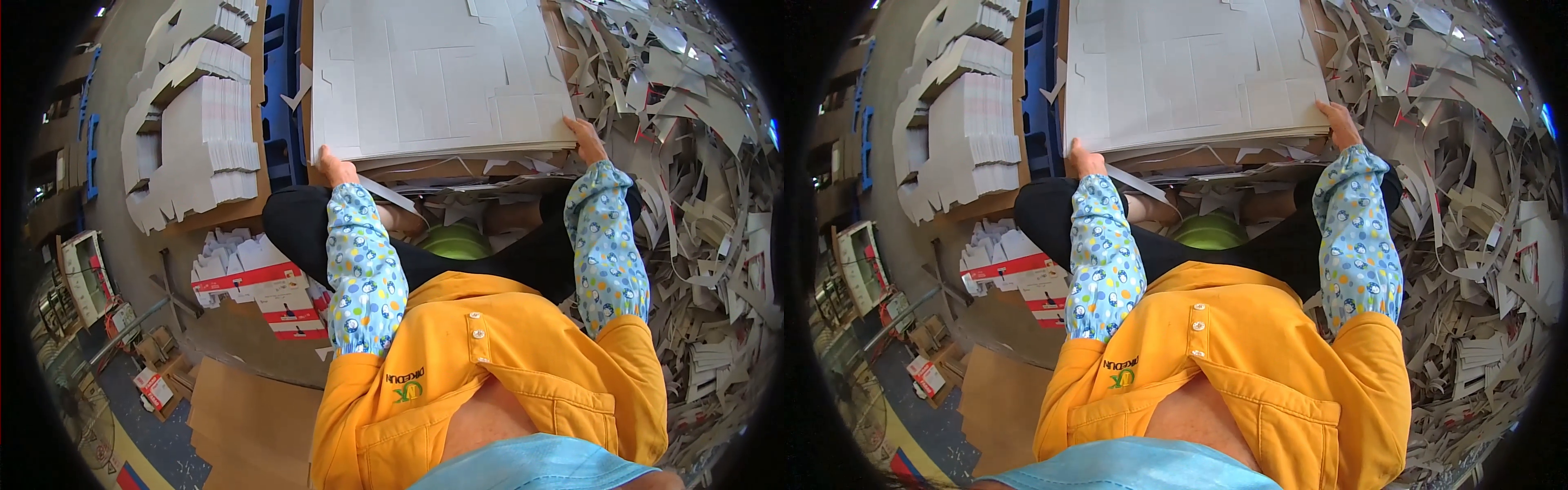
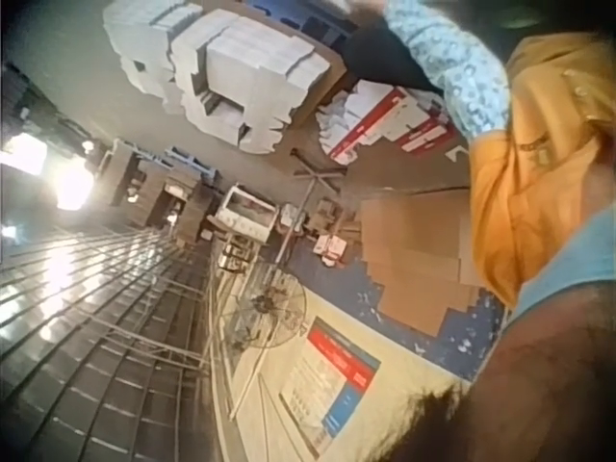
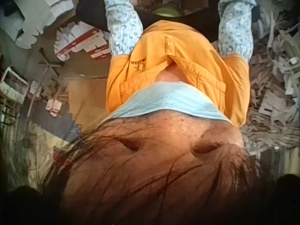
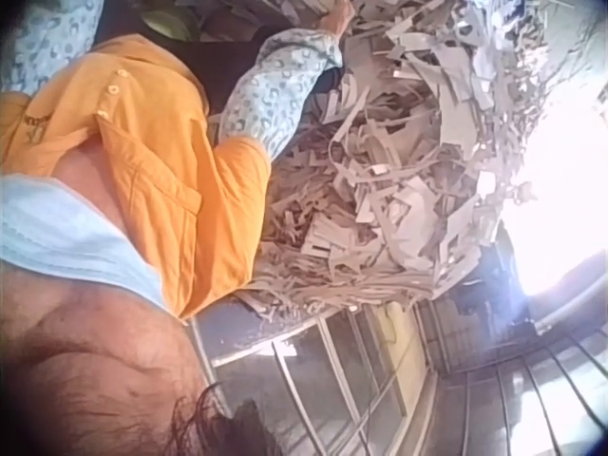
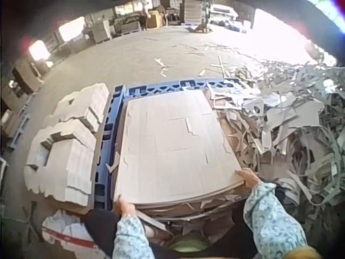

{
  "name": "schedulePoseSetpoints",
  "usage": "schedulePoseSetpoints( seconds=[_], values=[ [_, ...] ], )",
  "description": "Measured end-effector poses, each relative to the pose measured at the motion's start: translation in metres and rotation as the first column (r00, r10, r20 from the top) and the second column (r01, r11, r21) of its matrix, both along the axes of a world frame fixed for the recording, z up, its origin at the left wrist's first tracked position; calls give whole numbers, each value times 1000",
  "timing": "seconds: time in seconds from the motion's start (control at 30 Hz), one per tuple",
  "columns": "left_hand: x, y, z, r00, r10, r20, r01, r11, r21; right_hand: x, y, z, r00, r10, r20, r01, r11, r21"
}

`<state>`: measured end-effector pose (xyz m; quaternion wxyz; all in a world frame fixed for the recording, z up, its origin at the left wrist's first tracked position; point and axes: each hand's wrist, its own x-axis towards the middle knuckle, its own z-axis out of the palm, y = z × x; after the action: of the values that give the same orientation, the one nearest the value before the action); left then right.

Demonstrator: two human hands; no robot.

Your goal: Stripping waste material from die-cut cardboard blanks and stacking the finished pieces.

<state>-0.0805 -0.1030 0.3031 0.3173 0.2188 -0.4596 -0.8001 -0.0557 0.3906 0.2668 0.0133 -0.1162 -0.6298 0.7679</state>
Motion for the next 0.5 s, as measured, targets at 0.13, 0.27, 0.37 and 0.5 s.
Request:
schedulePoseSetpoints(
  seconds=[0.13,0.27,0.37,0.5],
  values=[
    [1,-21,-7,974,124,190,-110,990,-85,3,-18,-4,991,2,-130,-1,1000,10],
    [17,-25,2,991,123,59,-127,988,84,21,-36,30,978,12,-210,-48,984,-171],
    [26,-11,32,918,198,343,-226,973,44,33,-34,51,940,-235,-247,129,916,-380],
    [28,-12,26,924,349,156,-304,919,-251,4,-28,-12,946,-171,-277,182,983,13]
  ],
)
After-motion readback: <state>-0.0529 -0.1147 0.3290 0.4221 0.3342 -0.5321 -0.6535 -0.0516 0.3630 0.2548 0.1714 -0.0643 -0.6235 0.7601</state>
